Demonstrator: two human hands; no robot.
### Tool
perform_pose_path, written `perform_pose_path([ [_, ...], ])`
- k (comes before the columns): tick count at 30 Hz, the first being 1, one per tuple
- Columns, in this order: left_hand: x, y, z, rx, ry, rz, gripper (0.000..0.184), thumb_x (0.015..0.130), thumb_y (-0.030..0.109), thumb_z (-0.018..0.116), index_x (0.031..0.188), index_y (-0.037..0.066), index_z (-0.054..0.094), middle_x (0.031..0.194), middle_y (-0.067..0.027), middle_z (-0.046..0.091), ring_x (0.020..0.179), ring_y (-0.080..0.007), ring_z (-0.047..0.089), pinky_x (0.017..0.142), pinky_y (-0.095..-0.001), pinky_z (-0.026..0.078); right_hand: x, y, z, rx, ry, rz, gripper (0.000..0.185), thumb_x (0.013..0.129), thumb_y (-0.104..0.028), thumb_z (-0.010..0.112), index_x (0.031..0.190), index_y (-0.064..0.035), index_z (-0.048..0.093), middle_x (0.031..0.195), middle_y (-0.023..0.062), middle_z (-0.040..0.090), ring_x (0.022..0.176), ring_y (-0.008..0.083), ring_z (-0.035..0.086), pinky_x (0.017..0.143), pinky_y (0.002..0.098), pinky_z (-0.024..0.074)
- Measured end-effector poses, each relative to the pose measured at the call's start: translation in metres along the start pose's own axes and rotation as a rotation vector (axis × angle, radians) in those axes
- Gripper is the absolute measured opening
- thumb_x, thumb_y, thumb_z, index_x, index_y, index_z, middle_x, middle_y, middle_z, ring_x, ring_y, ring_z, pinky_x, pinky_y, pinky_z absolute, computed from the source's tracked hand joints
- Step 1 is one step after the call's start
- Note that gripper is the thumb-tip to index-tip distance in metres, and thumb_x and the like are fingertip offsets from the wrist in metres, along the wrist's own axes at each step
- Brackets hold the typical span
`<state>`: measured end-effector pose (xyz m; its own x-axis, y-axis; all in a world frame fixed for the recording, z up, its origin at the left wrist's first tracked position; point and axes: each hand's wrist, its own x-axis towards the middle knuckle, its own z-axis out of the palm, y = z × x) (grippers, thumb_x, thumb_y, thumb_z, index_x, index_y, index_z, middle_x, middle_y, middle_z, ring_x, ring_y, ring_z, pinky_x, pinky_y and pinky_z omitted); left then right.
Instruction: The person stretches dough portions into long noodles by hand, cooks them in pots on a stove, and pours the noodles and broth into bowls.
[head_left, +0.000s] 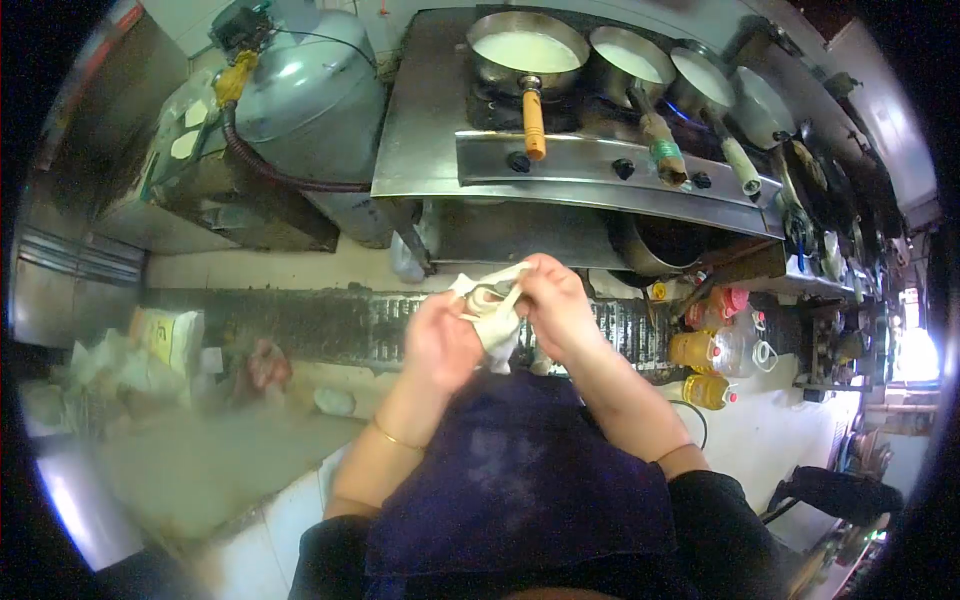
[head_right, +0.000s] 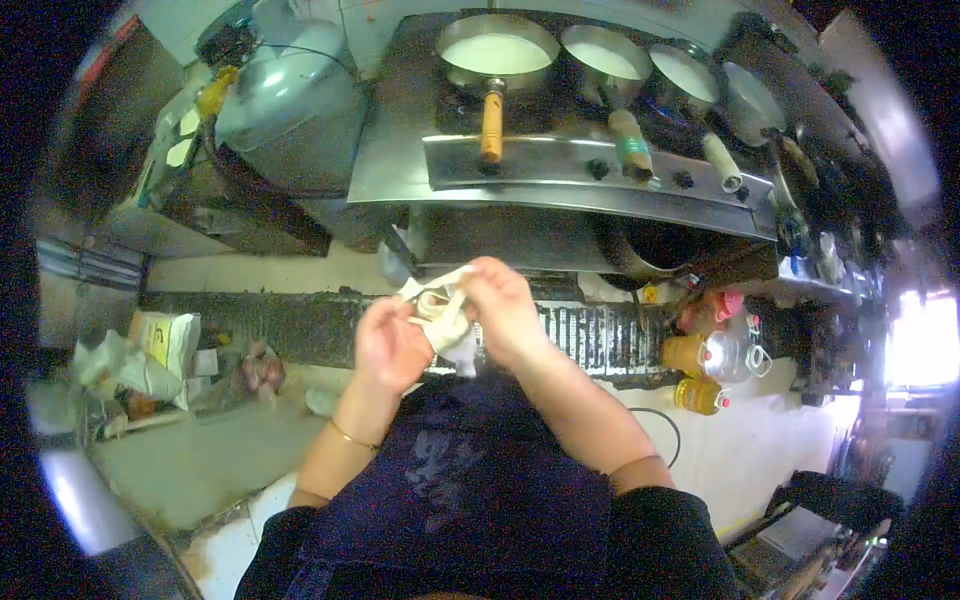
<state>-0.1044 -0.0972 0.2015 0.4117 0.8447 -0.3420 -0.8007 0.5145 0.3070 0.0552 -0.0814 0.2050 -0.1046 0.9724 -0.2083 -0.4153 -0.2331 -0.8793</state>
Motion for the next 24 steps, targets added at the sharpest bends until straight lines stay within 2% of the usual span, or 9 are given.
perform_pose_path([
  [2,-0.004,0.005,0.021,-0.113,-0.005,0.060,0.037,0.086,0.026,0.043,0.109,-0.001,0.054,0.110,-0.0165,0.059,0.109,-0.0293,0.054,0.092,-0.0483,0.044,0.006,0.002,-0.018,0.273,0.012,0.067,0.010,0.083,-0.007,0.061,0.091,-0.0021,0.059,0.075,0.0010,0.061,0.068,0.0079,0.055,0.065,0.0220,0.0441],
  [7,-0.005,0.001,0.023,0.237,-0.023,0.179,0.030,0.089,0.019,0.048,0.112,0.001,0.048,0.105,-0.0118,0.059,0.105,-0.0244,0.056,0.091,-0.0437,0.046,-0.006,-0.006,-0.007,-0.202,-0.092,0.141,0.015,0.080,-0.003,0.062,0.094,0.0030,0.061,0.084,0.0049,0.065,0.076,0.0090,0.058,0.069,0.0233,0.0460],
  [13,-0.007,-0.004,0.007,0.495,0.025,0.311,0.036,0.080,0.001,0.065,0.112,0.002,0.047,0.104,-0.0072,0.058,0.093,-0.0151,0.058,0.083,-0.0310,0.049,-0.024,-0.011,0.019,-0.621,0.014,-0.103,0.009,0.078,-0.005,0.062,0.083,0.0023,0.065,0.079,0.0039,0.065,0.072,0.0087,0.058,0.063,0.0247,0.0460],
  [16,-0.013,-0.004,-0.003,0.532,0.072,0.316,0.031,0.080,0.003,0.065,0.107,0.002,0.049,0.100,-0.0065,0.059,0.090,-0.0149,0.058,0.079,-0.0313,0.051,-0.023,-0.004,0.022,-0.919,0.019,-0.536,0.012,0.076,-0.007,0.063,0.081,0.0028,0.066,0.077,0.0043,0.065,0.069,0.0131,0.059,0.062,0.0272,0.0463],
  [17,-0.015,-0.002,-0.006,0.522,0.063,0.310,0.028,0.081,0.002,0.063,0.105,0.002,0.050,0.098,-0.0068,0.059,0.090,-0.0157,0.058,0.078,-0.0323,0.051,-0.025,-0.005,0.025,-0.897,-0.015,-0.407,0.017,0.073,-0.006,0.063,0.088,0.0028,0.065,0.081,0.0068,0.066,0.069,0.0191,0.060,0.067,0.0298,0.0485],
  [20,-0.027,0.019,-0.014,0.217,0.022,0.163,0.023,0.082,0.005,0.058,0.104,0.003,0.053,0.094,-0.0086,0.059,0.086,-0.0188,0.058,0.074,-0.0340,0.052,-0.022,0.001,0.018,0.242,-0.116,0.206,0.027,0.072,-0.006,0.061,0.098,0.0009,0.063,0.085,0.0087,0.066,0.074,0.0201,0.061,0.076,0.0322,0.0492],
  [22,-0.041,0.052,-0.059,-0.248,-0.150,0.024,0.024,0.083,0.012,0.050,0.105,0.005,0.057,0.090,-0.0112,0.058,0.080,-0.0220,0.057,0.069,-0.0343,0.052,-0.033,-0.009,-0.007,0.591,-0.175,0.238,0.029,0.079,-0.019,0.059,0.103,-0.0017,0.061,0.093,0.0100,0.065,0.082,0.0196,0.059,0.082,0.0359,0.0467],
  [23,-0.054,0.074,-0.074,-0.315,-0.255,-0.002,0.026,0.085,0.017,0.048,0.105,0.005,0.059,0.086,-0.0106,0.058,0.076,-0.0203,0.055,0.066,-0.0328,0.052,-0.031,0.003,-0.044,0.806,-0.380,0.123,0.022,0.082,-0.022,0.058,0.095,-0.0046,0.060,0.080,0.0042,0.062,0.075,0.0162,0.055,0.073,0.0328,0.0463],
  [24,-0.067,0.099,-0.084,-0.275,-0.200,0.049,0.023,0.087,0.020,0.047,0.100,0.006,0.061,0.081,-0.0093,0.058,0.076,-0.0196,0.055,0.062,-0.0327,0.051,-0.044,-0.024,-0.057,0.581,0.002,0.280,0.016,0.082,-0.020,0.059,0.070,-0.0124,0.052,0.060,-0.0036,0.050,0.066,0.0135,0.054,0.063,0.0325,0.0448],
])
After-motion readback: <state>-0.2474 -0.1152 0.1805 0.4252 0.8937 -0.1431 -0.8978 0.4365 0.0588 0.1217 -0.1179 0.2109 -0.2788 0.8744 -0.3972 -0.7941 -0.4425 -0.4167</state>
